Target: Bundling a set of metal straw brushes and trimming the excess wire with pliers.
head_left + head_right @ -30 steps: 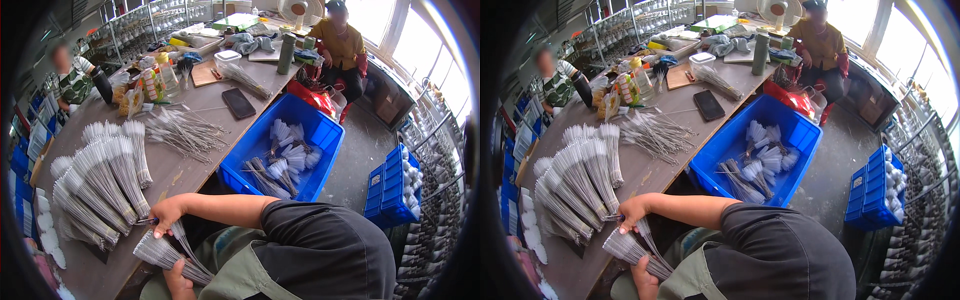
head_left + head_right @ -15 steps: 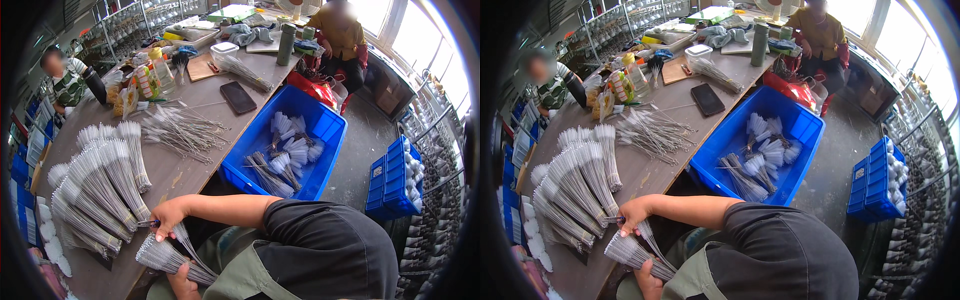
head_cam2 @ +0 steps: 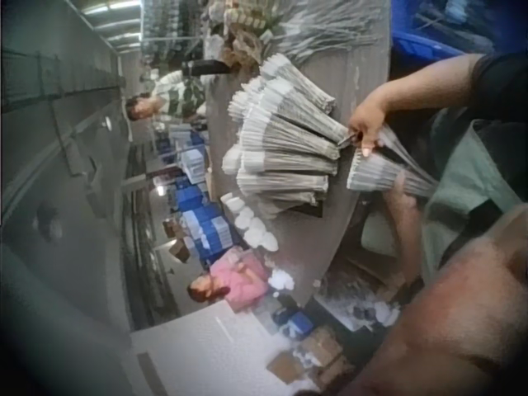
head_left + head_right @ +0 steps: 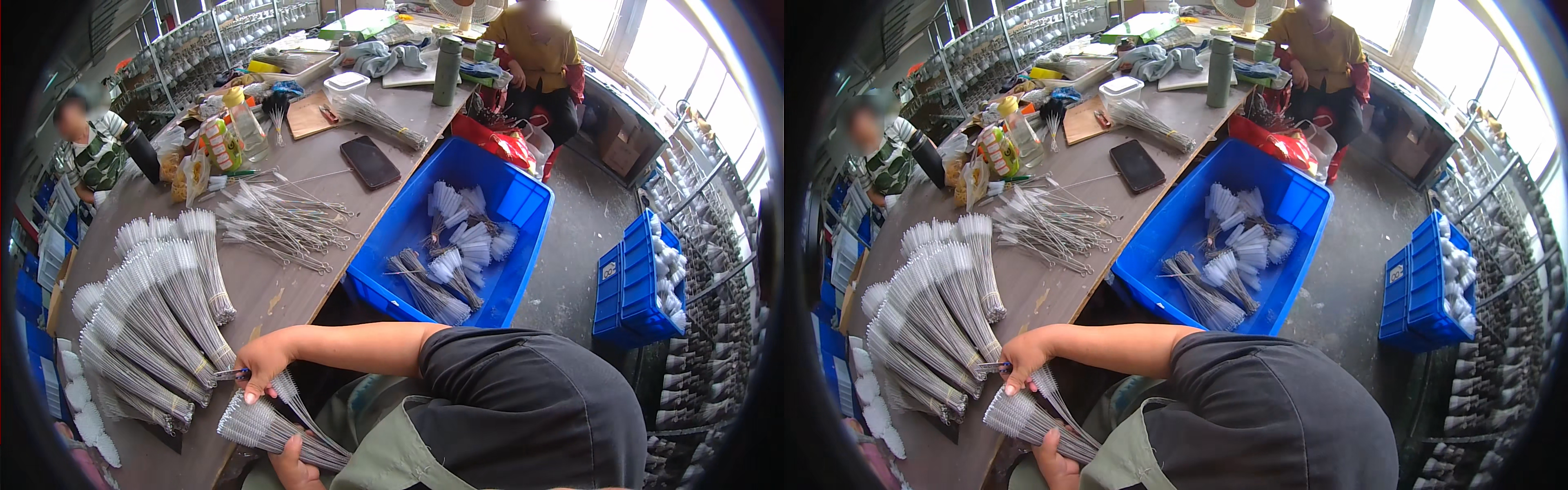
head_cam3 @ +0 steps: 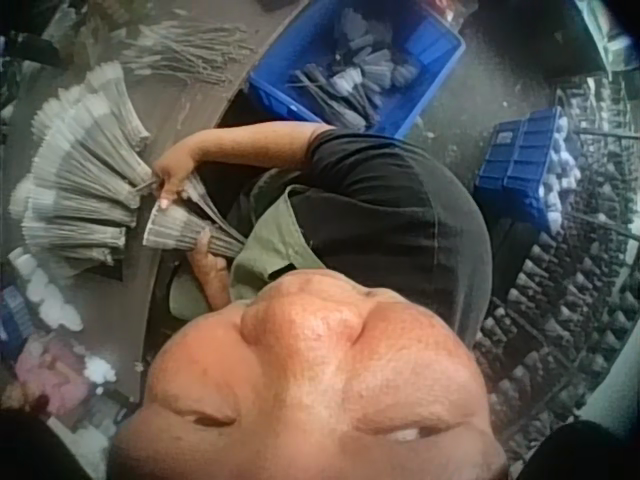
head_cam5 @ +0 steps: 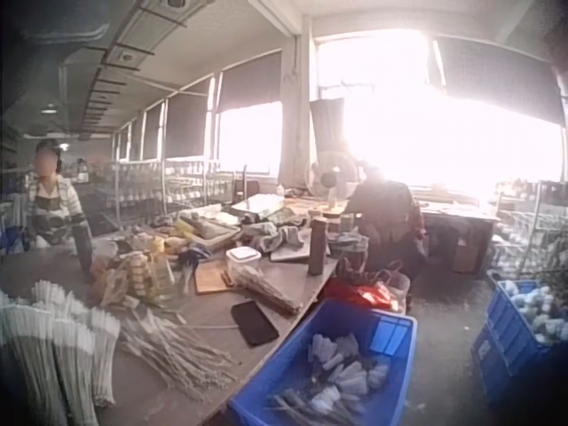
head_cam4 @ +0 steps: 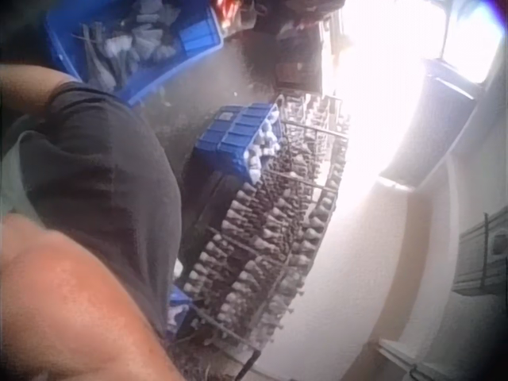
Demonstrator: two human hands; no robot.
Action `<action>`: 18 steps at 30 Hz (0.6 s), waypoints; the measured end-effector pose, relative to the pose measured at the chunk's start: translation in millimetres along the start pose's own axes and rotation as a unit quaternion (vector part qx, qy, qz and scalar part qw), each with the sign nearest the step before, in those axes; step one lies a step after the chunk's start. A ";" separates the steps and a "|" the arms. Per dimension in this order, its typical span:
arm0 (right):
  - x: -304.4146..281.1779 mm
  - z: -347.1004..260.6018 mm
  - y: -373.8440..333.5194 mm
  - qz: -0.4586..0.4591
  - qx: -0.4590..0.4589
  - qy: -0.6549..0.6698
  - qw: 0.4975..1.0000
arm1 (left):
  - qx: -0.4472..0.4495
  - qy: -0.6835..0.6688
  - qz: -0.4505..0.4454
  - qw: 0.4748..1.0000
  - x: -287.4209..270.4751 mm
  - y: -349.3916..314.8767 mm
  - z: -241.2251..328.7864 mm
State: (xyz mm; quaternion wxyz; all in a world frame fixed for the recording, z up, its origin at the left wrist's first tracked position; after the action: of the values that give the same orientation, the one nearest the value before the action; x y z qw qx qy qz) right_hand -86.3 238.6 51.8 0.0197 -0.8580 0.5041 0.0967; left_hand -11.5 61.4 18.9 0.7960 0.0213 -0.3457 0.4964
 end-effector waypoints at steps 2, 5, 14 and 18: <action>1.5 2.0 0.7 -0.004 0.000 0.014 1.000 | -0.002 0.002 -0.005 1.000 -0.8 1.0 -0.9; 2.9 1.1 -0.9 -0.002 -0.003 0.012 1.000 | 0.007 -0.003 -0.039 0.999 4.0 1.2 -0.7; 1.3 4.7 1.7 -0.013 -0.001 -0.002 1.000 | -0.008 -0.014 0.002 1.000 -11.3 10.1 -6.3; -3.2 -3.6 2.3 -0.017 0.021 -0.044 0.999 | -0.043 -0.020 -0.007 0.999 -30.1 16.0 -8.1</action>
State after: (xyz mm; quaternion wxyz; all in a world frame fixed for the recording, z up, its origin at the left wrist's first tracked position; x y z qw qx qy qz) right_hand -89.2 239.7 56.0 0.0621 -0.8607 0.4900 0.1236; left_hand -28.2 49.3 -9.5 0.7927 -0.0004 -0.3822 0.4749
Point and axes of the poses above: each hand's wrist, its own y-axis towards the middle knuckle, its own x-axis out of the palm, z = x × y, the point moved 5 cm from there along y, towards the middle knuckle, and after that the axes turned 12 degrees about -y, right-handed, at the moved point
